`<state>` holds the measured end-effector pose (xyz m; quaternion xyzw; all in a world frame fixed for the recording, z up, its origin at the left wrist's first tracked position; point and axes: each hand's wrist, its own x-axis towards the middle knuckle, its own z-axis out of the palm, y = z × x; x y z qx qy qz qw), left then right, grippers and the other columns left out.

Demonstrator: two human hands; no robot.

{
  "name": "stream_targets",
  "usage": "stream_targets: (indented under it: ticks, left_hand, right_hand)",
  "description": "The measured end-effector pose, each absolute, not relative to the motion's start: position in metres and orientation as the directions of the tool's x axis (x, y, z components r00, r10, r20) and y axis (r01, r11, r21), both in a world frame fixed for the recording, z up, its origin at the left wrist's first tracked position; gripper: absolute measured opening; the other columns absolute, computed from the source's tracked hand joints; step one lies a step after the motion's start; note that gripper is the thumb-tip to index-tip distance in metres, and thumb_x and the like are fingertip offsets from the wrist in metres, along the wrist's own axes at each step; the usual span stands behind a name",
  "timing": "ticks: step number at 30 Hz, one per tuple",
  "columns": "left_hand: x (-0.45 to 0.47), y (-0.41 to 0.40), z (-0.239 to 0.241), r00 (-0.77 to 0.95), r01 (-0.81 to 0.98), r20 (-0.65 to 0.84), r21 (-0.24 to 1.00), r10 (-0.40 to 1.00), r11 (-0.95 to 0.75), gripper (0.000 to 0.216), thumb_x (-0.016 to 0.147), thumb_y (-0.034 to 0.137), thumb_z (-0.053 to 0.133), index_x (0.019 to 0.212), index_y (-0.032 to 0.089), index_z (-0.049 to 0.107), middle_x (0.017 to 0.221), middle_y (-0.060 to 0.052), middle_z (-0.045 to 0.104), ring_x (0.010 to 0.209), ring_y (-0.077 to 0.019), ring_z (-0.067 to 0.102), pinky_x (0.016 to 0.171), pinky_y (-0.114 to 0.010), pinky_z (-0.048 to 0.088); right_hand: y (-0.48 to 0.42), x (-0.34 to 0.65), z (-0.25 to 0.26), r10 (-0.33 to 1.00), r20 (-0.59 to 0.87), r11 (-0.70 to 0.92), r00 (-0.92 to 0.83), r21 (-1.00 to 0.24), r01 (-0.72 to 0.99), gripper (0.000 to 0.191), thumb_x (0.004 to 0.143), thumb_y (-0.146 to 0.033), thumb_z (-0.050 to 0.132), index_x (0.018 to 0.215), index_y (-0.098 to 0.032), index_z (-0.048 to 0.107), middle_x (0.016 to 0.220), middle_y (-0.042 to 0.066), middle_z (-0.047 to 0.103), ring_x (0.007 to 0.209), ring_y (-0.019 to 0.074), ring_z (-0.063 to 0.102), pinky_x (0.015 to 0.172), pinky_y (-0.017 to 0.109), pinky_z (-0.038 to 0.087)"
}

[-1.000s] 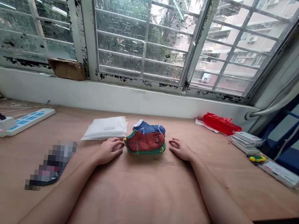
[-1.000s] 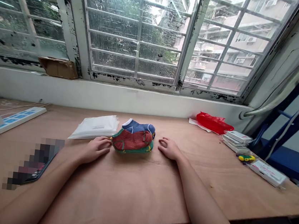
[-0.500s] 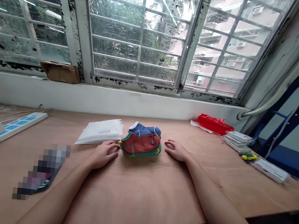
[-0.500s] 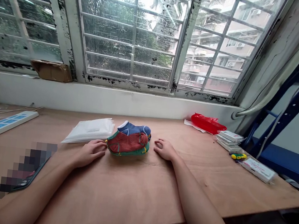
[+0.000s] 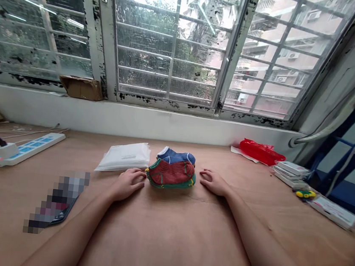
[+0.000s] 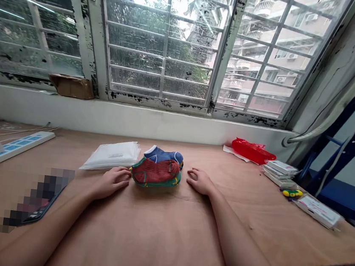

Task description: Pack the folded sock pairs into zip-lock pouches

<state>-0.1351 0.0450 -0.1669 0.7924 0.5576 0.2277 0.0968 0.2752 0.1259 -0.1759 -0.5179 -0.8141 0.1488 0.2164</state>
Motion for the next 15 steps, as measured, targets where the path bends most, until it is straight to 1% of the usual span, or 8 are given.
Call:
stream_targets:
  ticks: [8,15]
  left_hand:
    - [-0.1358,0.0451,-0.1685,0.283,0.838,0.265,0.400,0.922,-0.372,0.038,0.086,0.042,0.053,0.117,0.023,0.065,0.129,-0.008,0.058,0.120,-0.0262,0.052,0.104,-0.039,0.040]
    - [-0.1352,0.0433,-0.1672,0.287,0.832,0.275,0.404,0.918,-0.381,0.035,0.086,0.040,0.053,0.115,0.025,0.066,0.128,-0.008,0.058,0.119,-0.0263,0.052,0.103,-0.039,0.041]
  right_hand:
    - [0.1244,0.2737,-0.1742,0.911,0.187,0.412,-0.367,-0.458,0.788,0.050,0.083,-0.041,0.059,0.125,-0.015,0.064,0.141,0.016,0.052,0.131,0.0276,0.046,0.110,0.039,0.034]
    - [0.1202,0.2712,-0.1727,0.905,0.209,0.426,-0.371,-0.448,0.786,0.047,0.083,-0.039,0.059,0.123,-0.016,0.065,0.139,0.015,0.053,0.129,0.0286,0.048,0.109,0.043,0.036]
